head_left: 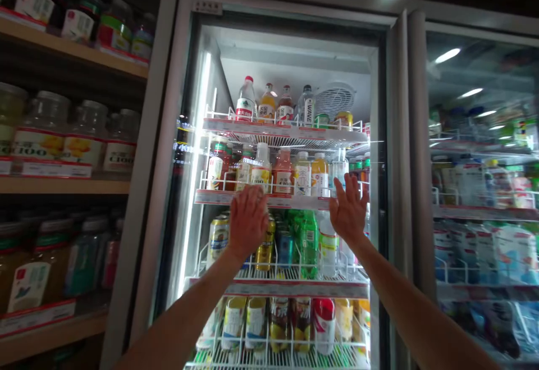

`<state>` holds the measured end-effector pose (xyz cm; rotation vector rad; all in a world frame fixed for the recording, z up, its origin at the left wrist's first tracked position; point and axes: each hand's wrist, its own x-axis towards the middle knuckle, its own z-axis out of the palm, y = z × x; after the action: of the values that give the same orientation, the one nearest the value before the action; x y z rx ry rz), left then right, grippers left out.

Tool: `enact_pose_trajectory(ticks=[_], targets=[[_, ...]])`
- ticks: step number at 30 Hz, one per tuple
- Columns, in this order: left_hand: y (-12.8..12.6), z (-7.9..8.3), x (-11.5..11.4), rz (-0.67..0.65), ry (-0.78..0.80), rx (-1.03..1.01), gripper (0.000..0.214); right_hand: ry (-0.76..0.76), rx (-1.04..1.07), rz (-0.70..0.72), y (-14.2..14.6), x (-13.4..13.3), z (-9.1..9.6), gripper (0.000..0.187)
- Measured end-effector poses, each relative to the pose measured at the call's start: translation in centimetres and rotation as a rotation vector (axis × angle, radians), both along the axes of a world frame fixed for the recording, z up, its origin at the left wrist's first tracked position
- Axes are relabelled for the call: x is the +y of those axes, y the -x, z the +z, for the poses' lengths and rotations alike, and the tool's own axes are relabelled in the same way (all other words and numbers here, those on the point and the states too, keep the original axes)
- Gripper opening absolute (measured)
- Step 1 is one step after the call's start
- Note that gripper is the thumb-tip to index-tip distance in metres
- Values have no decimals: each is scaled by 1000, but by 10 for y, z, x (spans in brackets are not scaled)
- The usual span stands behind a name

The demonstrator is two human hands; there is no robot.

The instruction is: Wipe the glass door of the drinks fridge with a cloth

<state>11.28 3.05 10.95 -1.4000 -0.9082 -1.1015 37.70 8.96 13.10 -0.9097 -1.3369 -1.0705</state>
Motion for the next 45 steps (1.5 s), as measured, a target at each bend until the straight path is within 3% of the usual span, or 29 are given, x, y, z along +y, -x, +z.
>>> enact_pose_trajectory(ticks=[2, 4, 8, 10, 14, 16, 20, 22, 29, 31, 34, 36, 41, 43, 45], targets=[[-10, -12, 0, -2, 57, 175, 40, -4, -12, 4, -1, 1, 0, 56], [-2, -13, -3, 10, 47, 182, 39, -9, -21, 6, -2, 1, 0, 56], [29, 5, -8, 14, -86, -236, 40, 0, -28, -11, -2, 0, -1, 56], [25, 5, -8, -6, -124, -327, 42, -1, -23, -11, -2, 0, -1, 55], [-3, -25, -6, -22, 24, 99, 41, -45, -21, 9, -3, 1, -1, 51], [3, -36, -8, -9, 77, 187, 40, -67, -30, 20, -4, 2, -1, 50], [54, -30, -14, 22, -78, -213, 45, -73, -27, 21, -4, 3, -2, 49], [67, -29, -16, 25, -147, -339, 46, -65, -21, 19, -4, 3, -2, 50], [28, -61, -15, -15, 74, 142, 39, -34, -8, -12, -2, 1, -8, 50], [42, -56, -16, -11, 28, 50, 41, -19, -25, -18, -3, 1, -12, 52], [66, -44, -15, -18, -123, -266, 43, 16, -19, -25, -3, -1, -17, 54], [64, -44, -14, -31, -159, -354, 42, 43, 5, -26, -1, -2, -19, 54], [21, -77, -14, -44, 64, 27, 37, 89, 51, -14, 0, -5, -26, 53], [26, -83, -16, -30, 83, 75, 37, 79, 42, -4, 0, -4, -28, 53], [47, -80, -19, -16, 19, -48, 39, 65, 33, 2, 0, -3, -29, 53]])
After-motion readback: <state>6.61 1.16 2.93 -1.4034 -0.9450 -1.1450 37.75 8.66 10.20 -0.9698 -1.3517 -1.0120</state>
